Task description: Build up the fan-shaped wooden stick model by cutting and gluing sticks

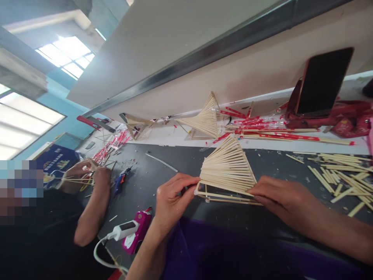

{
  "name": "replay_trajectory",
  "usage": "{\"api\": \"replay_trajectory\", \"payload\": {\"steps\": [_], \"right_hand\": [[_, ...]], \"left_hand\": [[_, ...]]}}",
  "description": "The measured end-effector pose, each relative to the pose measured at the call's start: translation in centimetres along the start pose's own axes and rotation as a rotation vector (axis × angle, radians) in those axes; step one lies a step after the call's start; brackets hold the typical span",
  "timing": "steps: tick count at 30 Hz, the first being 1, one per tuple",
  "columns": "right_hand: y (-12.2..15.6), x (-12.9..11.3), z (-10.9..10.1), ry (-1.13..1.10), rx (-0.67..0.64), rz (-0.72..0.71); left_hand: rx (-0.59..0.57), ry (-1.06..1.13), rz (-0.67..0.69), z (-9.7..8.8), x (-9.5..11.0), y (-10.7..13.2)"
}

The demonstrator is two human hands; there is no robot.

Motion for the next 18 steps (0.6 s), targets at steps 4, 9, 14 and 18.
{"api": "replay_trajectory", "payload": {"steps": [4, 9, 14, 18], "right_hand": [[-0.05, 0.12, 0.09, 0.005, -0.008, 0.005], [-0.16, 0.25, 0.18, 0.008, -0.001, 0.013], [-0.09, 0.48, 0.6, 0.008, -0.005, 0.006], [-0.06, 0.49, 0.75, -0.013, -0.003, -0.011]], "left_hand": [[-0.009, -0.012, 0.021, 0.02, 0.1, 0.03], [-0.007, -0.037, 0.057, -0.03, 0.21, 0.16], [0.03, -0.077, 0.042, -0.29, 0.07, 0.2], [0.02, -0.076, 0.055, -0.21, 0.15, 0.19]]}}
Point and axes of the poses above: each hand's wrist, its own y-axis away from the middle knuckle, its own z-axis out of the palm, x = y × z, the point moved 8 cm from there along -y, towards the middle knuckle, and after that the axes turned 10 degrees about y, right-handed, at the moved point
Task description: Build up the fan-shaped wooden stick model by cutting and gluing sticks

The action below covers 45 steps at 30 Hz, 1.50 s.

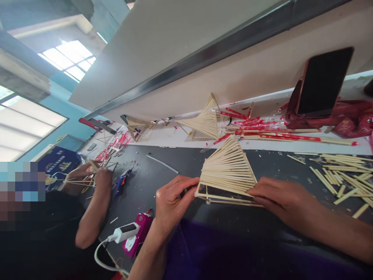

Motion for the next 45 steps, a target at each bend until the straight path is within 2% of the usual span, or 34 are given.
{"api": "replay_trajectory", "payload": {"steps": [14, 25, 32, 39, 45], "right_hand": [[0.0, 0.2, 0.0, 0.004, 0.006, -0.004], [-0.2, -0.1, 0.0, 0.038, -0.012, -0.001], [-0.3, -0.2, -0.1, 0.029, -0.018, 0.011], [-0.1, 0.3, -0.8, 0.101, 0.0, 0.116], [1.3, 1.8, -1.0, 0.191, -0.07, 0.24]], "left_hand": [[-0.047, 0.009, 0.033, 0.3, 0.1, -0.1], [-0.041, -0.022, 0.049, 0.2, 0.5, -0.2], [-0.068, -0.079, 0.104, 0.5, 0.7, -0.1], [-0.077, -0.146, 0.156, 0.6, 0.4, -0.1], [-0.071, -0.154, 0.18, 0.6, 0.0, 0.0]]}}
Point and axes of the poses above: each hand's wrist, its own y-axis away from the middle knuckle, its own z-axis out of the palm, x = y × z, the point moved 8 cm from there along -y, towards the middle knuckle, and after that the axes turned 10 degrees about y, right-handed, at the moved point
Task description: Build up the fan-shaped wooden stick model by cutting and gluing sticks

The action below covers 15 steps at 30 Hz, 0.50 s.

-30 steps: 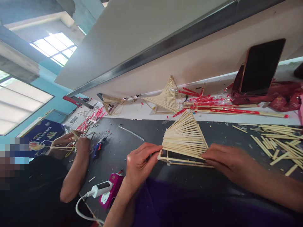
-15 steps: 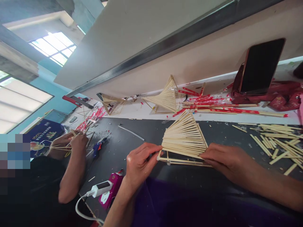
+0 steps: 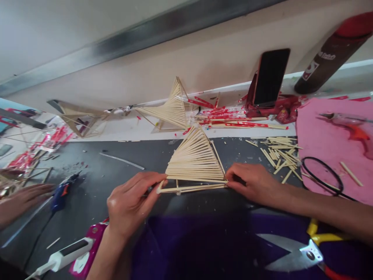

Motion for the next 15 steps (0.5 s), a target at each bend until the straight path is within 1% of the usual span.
{"api": "replay_trajectory", "payload": {"steps": [3, 5, 11, 15], "right_hand": [[0.53, 1.08, 0.34, 0.035, -0.015, 0.044], [0.66, 1.34, 0.48, 0.043, -0.018, 0.037], [0.56, 0.83, 0.34, 0.0, -0.007, -0.009], [0.58, 0.74, 0.72, 0.036, -0.024, -0.009]], "left_hand": [[-0.001, 0.003, 0.002, 0.01, -0.12, 0.01], [0.007, 0.004, 0.011, -0.05, -0.08, -0.02], [0.019, -0.01, 0.008, -0.07, -0.22, -0.02], [0.016, 0.022, 0.008, -0.04, -0.38, 0.05]]}}
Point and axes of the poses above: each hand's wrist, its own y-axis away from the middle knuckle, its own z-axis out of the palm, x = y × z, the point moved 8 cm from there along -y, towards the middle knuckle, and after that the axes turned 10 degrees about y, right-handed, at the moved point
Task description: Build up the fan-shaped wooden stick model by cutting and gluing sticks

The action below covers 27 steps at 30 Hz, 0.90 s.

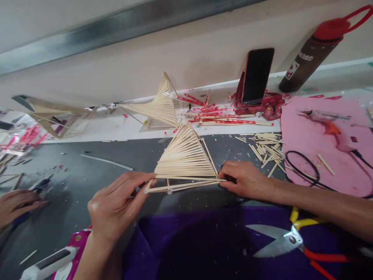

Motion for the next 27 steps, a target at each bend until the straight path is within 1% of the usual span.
{"api": "replay_trajectory", "payload": {"steps": [6, 14, 20, 27], "right_hand": [[-0.17, 0.27, 0.43, -0.001, -0.024, -0.015], [-0.22, 0.48, 0.5, -0.009, -0.012, -0.028], [-0.27, 0.57, 0.29, -0.033, -0.003, 0.011], [-0.43, 0.4, 0.12, -0.044, 0.002, -0.006]], "left_hand": [[0.003, -0.014, -0.002, -0.01, -0.08, 0.02], [0.007, -0.029, -0.006, -0.02, -0.12, 0.1], [-0.002, -0.004, -0.017, -0.02, -0.38, 0.14], [-0.01, 0.01, -0.01, 0.01, -0.35, 0.16]]}}
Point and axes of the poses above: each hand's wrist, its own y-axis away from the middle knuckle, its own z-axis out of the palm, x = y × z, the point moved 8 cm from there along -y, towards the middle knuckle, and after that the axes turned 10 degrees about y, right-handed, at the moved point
